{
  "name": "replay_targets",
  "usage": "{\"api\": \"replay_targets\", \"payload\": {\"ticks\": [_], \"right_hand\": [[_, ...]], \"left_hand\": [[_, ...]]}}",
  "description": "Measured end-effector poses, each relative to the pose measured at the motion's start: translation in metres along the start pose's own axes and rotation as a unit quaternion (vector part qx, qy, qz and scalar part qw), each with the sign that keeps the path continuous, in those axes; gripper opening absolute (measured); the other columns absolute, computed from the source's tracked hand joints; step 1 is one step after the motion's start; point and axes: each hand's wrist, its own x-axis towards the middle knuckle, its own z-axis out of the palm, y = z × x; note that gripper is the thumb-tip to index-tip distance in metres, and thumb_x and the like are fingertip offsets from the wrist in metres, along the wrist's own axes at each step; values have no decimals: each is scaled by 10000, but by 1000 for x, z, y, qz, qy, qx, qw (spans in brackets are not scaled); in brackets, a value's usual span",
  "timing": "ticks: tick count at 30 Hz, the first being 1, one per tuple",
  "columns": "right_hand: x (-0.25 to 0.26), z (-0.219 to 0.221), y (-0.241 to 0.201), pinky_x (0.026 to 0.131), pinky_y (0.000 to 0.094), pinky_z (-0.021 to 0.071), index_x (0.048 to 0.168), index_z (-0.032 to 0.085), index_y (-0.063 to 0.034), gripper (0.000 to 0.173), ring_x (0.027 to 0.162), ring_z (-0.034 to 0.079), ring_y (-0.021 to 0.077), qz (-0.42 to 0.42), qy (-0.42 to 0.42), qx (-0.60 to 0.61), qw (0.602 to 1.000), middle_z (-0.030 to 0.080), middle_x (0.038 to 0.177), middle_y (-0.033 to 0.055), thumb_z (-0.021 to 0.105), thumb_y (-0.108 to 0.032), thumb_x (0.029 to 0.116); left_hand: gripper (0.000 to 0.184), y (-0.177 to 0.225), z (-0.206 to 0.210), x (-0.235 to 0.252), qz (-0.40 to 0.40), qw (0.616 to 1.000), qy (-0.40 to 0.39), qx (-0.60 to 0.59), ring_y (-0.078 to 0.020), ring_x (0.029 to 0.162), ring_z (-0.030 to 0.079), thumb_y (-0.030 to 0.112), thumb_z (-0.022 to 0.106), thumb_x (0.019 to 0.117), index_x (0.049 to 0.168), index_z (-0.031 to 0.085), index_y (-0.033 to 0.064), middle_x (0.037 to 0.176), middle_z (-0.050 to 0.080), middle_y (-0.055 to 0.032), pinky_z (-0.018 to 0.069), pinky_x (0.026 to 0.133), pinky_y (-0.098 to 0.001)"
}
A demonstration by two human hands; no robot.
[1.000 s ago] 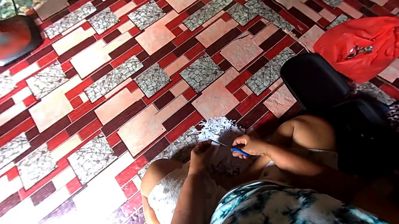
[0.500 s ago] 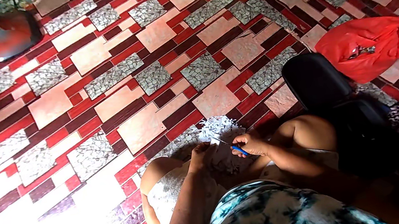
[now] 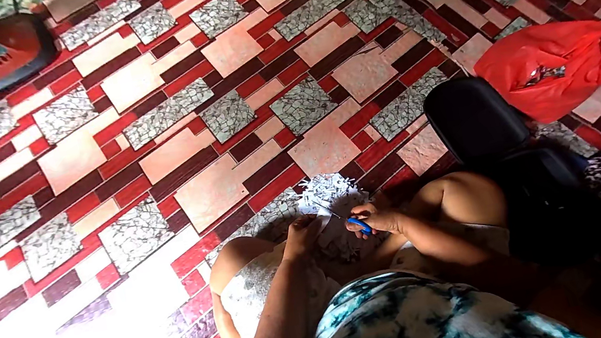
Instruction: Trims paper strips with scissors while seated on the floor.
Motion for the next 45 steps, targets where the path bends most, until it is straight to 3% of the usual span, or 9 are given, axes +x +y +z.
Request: {"api": "replay_targets", "payload": {"ticks": [4, 7, 11, 14, 18, 28, 35, 40, 45], "right_hand": [[2, 1, 3, 551, 187, 468, 1062, 628, -53, 233, 608, 590, 22, -27, 14, 15, 999, 648, 746, -48, 694, -259, 975], [1, 2, 2, 608, 195, 524, 1091, 632, 4, 237, 639, 605, 32, -48, 29, 15, 998, 648, 803, -16, 713, -173, 954], [-5, 2, -3, 617, 185, 524, 1141, 638, 24, 259, 656, 609, 20, -42, 44, -12, 998, 681, 873, 16, 725, -114, 940], [-3, 1, -3, 618, 195, 530, 1158, 622, 10, 271, 661, 616, 33, -24, 33, 0, 999, 660, 847, 5, 700, -169, 970], [-1, 0, 0, 535, 185, 439, 1100, 618, -70, 257, 618, 592, 22, 14, 8, 3, 1000, 667, 765, -35, 655, -306, 1004], [1, 3, -1, 576, 188, 471, 1100, 632, -31, 254, 629, 585, 23, -21, 13, 5, 1000, 648, 777, -30, 695, -241, 972], [-2, 3, -2, 631, 192, 530, 1159, 626, 24, 272, 662, 610, 26, -35, 30, -1, 999, 667, 865, 9, 715, -125, 950], [0, 1, 0, 554, 189, 448, 1110, 620, -59, 259, 622, 582, 20, 7, 3, -4, 1000, 651, 765, -43, 667, -285, 994], [2, 2, 1, 547, 178, 446, 1086, 617, -66, 240, 620, 587, 15, -10, -10, 1, 1000, 655, 764, -50, 671, -280, 990]], "left_hand": [[69, -2, -1, 1, 0, 1000, -6, -3, -36, 588, 548, 56, 628, 997, 987, 659, -5, 757, 634, 4, 466, 541, -198], [78, -1, -2, 1, -3, 1000, -5, 13, -34, 598, 554, 61, 625, 1002, 1001, 660, -8, 766, 634, 3, 474, 554, -199], [85, 1, -1, 1, 0, 1000, -4, 20, -29, 609, 560, 71, 630, 1003, 988, 660, -7, 769, 638, 6, 481, 567, -198], [99, 1, -1, 1, -2, 1000, -1, 17, -32, 605, 568, 85, 633, 1006, 1000, 662, -9, 770, 645, 3, 481, 558, -195], [92, 2, 0, 0, -9, 1000, 16, -5, -43, 593, 566, 76, 614, 1013, 1001, 653, -7, 761, 637, -5, 479, 544, -201], [80, 4, 3, -1, -10, 1000, 9, -6, -34, 590, 561, 59, 617, 1007, 985, 650, -10, 748, 638, 1, 470, 541, -195], [86, 3, 2, 0, -9, 1000, 7, -10, -36, 595, 562, 61, 616, 1008, 976, 653, -9, 747, 633, 7, 481, 556, -198], [89, 3, 3, 0, -9, 1000, 24, -15, -40, 574, 554, 71, 618, 1010, 975, 649, -5, 732, 630, 0, 470, 530, -199], [80, 5, 3, -1, -11, 1000, 23, -13, -34, 597, 559, 68, 626, 1006, 986, 644, -7, 750, 628, 3, 474, 557, -192]]}}
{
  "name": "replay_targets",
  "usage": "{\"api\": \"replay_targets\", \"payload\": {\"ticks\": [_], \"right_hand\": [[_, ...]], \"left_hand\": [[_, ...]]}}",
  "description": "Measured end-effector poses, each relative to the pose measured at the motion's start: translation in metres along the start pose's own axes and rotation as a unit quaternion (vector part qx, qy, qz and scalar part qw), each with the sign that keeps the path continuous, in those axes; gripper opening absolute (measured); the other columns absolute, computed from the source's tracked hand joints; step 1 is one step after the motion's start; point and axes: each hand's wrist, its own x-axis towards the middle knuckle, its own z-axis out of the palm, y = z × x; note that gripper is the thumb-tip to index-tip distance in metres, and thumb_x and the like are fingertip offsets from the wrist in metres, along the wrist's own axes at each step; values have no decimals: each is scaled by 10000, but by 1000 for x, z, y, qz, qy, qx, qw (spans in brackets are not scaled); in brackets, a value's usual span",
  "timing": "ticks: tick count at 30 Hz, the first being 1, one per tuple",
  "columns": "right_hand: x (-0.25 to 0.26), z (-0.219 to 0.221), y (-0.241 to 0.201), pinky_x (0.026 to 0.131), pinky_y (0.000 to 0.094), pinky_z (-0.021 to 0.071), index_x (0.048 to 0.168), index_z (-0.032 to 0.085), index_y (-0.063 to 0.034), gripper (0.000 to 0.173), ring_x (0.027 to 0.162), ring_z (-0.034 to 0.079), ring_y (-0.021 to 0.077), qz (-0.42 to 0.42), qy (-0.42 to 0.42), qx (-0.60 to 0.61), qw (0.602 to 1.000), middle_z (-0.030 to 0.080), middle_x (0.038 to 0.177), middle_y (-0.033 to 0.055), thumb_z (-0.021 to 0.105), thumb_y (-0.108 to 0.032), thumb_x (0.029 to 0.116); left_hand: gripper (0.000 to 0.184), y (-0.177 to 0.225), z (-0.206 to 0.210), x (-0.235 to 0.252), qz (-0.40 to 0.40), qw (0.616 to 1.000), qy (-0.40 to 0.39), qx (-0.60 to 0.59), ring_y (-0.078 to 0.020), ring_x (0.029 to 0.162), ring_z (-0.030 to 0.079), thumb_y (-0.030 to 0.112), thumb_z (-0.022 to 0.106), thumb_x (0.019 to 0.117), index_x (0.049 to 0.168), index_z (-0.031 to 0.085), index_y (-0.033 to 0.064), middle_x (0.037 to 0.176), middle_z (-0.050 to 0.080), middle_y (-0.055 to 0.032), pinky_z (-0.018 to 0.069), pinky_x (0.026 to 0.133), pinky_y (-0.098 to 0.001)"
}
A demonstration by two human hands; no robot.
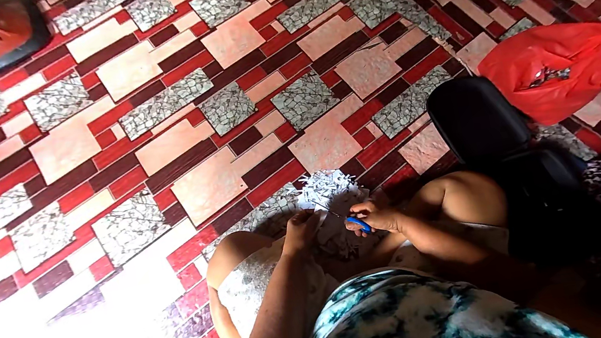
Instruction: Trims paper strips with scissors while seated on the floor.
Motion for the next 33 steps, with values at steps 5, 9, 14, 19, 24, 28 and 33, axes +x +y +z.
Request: {"api": "replay_targets", "payload": {"ticks": [5, 9, 14, 19, 24, 28, 33], "right_hand": [[0, 3, -1, 586, 198, 477, 1127, 625, -18, 259, 639, 584, 31, -13, 20, -5, 1000, 645, 793, -22, 676, -230, 987], [-1, 2, -1, 626, 197, 524, 1137, 631, 36, 256, 653, 599, 32, -33, 33, -18, 999, 654, 839, 15, 702, -133, 959], [-2, 0, -2, 583, 189, 510, 1127, 623, -5, 234, 626, 605, 31, -6, 38, 12, 999, 652, 790, -17, 688, -172, 976], [-2, 0, -2, 549, 187, 446, 1103, 626, -62, 259, 632, 588, 19, 18, 7, -14, 1000, 662, 785, -37, 665, -295, 996], [-1, 2, -2, 564, 185, 454, 1123, 631, -41, 277, 635, 582, 19, 4, 7, -12, 1000, 658, 796, -30, 684, -274, 983], [0, 3, -1, 587, 192, 489, 1129, 632, -14, 266, 639, 593, 29, -7, 15, -4, 1000, 653, 799, -19, 695, -223, 976], [0, 0, 2, 608, 188, 525, 1095, 641, 8, 229, 642, 606, 28, -29, 38, 11, 999, 652, 810, -11, 718, -149, 949]], "left_hand": [[96, -2, 0, 2, 2, 1000, -7, 19, -62, 652, 603, 76, 627, 1004, 1012, 656, -15, 790, 652, -19, 518, 613, -224], [105, 1, 0, 1, 1, 1000, -2, 25, -58, 671, 615, 85, 646, 998, 1001, 665, -18, 798, 665, -19, 531, 640, -225], [96, -2, -1, 2, 6, 1000, -4, 15, -57, 662, 613, 76, 641, 1001, 1003, 663, -18, 794, 663, -19, 532, 635, -224], [104, -1, 0, 1, 0, 1000, 4, 18, -59, 652, 595, 90, 639, 1005, 1009, 654, -13, 794, 646, -17, 514, 616, -222], [109, -3, -1, 3, -5, 1000, -5, 28, -53, 641, 591, 99, 649, 1001, 1004, 655, -10, 784, 644, -16, 506, 602, -214], [91, -2, -1, 3, 0, 1000, -12, 27, -53, 667, 603, 78, 638, 1002, 1002, 654, -11, 794, 648, -17, 523, 636, -217], [126, 0, -1, 2, -26, 1000, -17, 4, -78, 680, 622, 97, 614, 1022, 1036, 650, -23, 813, 660, -36, 542, 649, -240]]}}
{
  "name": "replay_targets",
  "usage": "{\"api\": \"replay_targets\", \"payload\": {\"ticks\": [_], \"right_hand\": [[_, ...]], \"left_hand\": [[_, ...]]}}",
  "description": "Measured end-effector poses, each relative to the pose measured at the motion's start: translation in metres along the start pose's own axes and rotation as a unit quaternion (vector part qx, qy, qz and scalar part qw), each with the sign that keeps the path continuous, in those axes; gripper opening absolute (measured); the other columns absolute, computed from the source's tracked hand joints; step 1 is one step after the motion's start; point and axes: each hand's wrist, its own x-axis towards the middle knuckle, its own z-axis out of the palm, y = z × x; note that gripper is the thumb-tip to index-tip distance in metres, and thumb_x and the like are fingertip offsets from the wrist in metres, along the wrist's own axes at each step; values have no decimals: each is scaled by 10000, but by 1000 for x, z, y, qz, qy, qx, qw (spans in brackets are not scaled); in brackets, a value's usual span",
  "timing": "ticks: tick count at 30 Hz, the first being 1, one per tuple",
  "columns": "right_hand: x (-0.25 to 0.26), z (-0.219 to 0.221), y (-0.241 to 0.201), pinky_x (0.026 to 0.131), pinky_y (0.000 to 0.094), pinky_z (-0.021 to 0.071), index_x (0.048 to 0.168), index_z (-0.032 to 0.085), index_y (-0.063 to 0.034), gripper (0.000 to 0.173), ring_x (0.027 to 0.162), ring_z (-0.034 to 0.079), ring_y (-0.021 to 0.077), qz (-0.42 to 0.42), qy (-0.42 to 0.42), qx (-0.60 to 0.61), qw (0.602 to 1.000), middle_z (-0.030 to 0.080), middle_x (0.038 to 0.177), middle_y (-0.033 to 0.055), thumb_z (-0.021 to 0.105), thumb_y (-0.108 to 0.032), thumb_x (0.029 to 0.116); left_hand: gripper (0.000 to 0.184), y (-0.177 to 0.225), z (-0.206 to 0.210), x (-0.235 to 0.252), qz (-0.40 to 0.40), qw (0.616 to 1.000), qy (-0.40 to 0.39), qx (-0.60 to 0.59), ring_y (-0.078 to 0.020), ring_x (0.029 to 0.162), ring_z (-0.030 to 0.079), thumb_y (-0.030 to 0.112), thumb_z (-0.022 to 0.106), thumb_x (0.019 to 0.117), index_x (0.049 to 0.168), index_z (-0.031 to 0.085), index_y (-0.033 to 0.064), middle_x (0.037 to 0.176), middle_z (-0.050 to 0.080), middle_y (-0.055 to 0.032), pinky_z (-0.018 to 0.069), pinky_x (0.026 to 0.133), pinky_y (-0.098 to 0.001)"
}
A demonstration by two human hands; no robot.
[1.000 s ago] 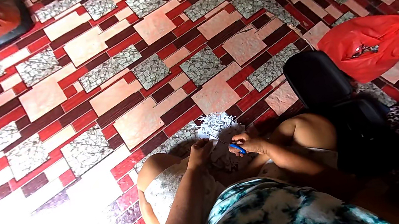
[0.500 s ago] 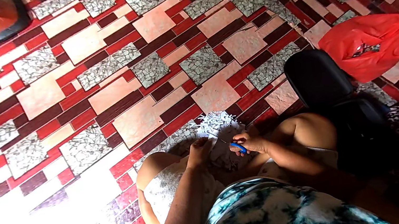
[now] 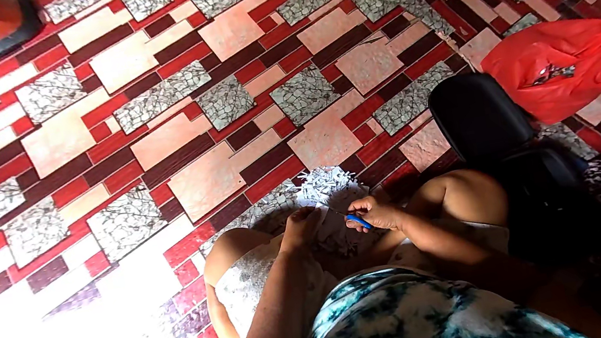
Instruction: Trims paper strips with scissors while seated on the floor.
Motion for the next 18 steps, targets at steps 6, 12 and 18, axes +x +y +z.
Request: {"api": "replay_targets", "payload": {"ticks": [6, 12, 18], "right_hand": [[-5, -4, -3, 626, 188, 533, 1148, 644, 30, 268, 656, 615, 24, 8, 18, -8, 1000, 682, 857, 11, 723, -129, 947], [-3, -4, -3, 531, 180, 441, 1100, 628, -59, 251, 614, 586, 19, 48, -21, -16, 999, 655, 762, -44, 667, -286, 999], [-1, -3, -1, 551, 181, 456, 1104, 631, -49, 265, 622, 587, 20, 34, -24, -13, 999, 652, 769, -41, 685, -278, 982]], "left_hand": [[132, 0, -2, 0, -18, 1000, -11, 9, -67, 619, 601, 106, 626, 1014, 1025, 661, -22, 776, 665, -28, 519, 584, -227], [124, -1, -3, 2, -27, 999, -3, -19, -69, 555, 568, 96, 590, 1035, 1025, 634, -19, 737, 642, -27, 485, 516, -213], [105, -5, -2, 4, -10, 1000, -13, -3, -55, 576, 570, 80, 612, 1018, 1005, 644, -20, 743, 637, -14, 489, 538, -204]]}}
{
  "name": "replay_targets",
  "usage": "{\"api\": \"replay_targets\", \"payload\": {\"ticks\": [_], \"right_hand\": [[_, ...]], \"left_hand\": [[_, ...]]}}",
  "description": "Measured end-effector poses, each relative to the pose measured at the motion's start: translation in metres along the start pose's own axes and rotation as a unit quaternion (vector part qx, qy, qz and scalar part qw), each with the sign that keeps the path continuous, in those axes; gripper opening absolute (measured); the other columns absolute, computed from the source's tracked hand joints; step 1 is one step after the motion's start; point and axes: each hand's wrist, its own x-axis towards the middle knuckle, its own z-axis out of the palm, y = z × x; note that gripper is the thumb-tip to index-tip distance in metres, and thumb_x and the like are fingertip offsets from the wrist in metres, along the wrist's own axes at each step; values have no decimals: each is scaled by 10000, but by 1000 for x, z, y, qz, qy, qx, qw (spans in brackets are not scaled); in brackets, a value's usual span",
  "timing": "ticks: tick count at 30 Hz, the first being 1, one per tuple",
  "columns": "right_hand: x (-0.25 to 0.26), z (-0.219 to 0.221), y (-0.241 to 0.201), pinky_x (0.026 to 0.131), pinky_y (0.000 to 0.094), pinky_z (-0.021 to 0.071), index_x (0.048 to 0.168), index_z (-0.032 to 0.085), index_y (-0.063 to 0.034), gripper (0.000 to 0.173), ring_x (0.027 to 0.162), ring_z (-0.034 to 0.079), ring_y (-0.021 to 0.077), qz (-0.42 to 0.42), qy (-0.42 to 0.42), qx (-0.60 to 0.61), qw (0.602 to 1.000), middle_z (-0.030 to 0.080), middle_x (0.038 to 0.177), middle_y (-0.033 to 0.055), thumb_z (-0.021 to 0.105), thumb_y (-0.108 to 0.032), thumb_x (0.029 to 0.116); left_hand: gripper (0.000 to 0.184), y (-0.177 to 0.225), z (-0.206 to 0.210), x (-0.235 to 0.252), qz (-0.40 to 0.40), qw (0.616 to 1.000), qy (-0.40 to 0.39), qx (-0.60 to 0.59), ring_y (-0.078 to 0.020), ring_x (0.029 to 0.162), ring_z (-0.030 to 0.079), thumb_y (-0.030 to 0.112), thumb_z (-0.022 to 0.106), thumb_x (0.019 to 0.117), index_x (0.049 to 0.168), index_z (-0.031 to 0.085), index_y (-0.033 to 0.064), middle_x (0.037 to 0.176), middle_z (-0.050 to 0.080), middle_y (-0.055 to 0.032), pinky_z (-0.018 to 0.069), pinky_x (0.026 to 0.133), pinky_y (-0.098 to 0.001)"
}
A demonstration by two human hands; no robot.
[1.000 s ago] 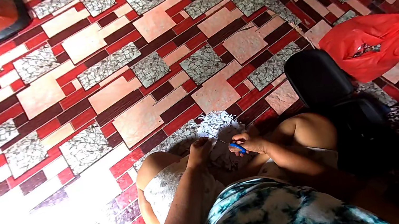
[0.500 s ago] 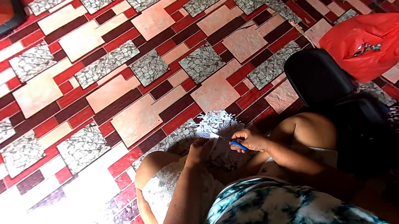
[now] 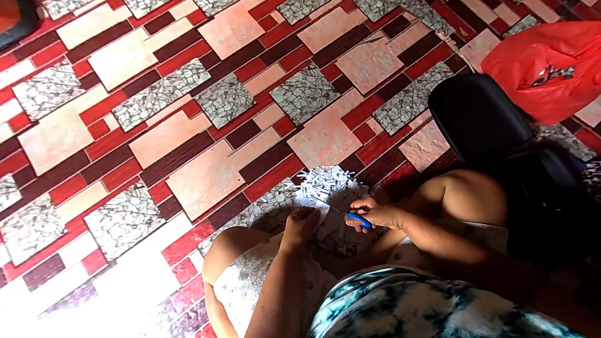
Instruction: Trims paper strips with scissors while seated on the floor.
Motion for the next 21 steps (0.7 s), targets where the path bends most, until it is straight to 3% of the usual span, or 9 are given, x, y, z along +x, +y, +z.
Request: {"api": "replay_targets", "payload": {"ticks": [4, 8, 15, 21], "right_hand": [[1, 2, 1, 563, 183, 480, 1093, 628, -22, 241, 617, 590, 22, -15, 13, 3, 1000, 647, 771, -32, 697, -217, 970], [-4, 3, -5, 622, 182, 522, 1159, 625, 38, 276, 657, 603, 20, -15, 28, -8, 999, 671, 877, 16, 713, -122, 952], [-3, 0, -6, 537, 192, 440, 1111, 605, -66, 266, 617, 589, 37, 49, 8, -11, 999, 658, 769, -24, 642, -312, 1017], [-2, 1, -2, 547, 187, 443, 1132, 627, -59, 288, 619, 582, 27, 31, -4, -18, 999, 658, 771, -35, 673, -308, 995]], "left_hand": [[116, 0, 0, 0, 6, 1000, -2, 24, -46, 571, 563, 94, 614, 1020, 1010, 654, -15, 744, 639, -9, 480, 532, -197], [118, 1, 0, 0, 3, 1000, -5, 27, -48, 567, 555, 101, 618, 1020, 1016, 655, -11, 753, 640, -10, 469, 525, -198], [137, 1, 0, 1, 4, 1000, 9, 25, -47, 568, 539, 107, 593, 1033, 1028, 650, -18, 751, 621, -10, 461, 524, -202], [125, -1, 0, 2, 6, 1000, 5, 22, -51, 595, 558, 97, 599, 1028, 1025, 646, -19, 767, 630, -12, 478, 552, -206]]}}
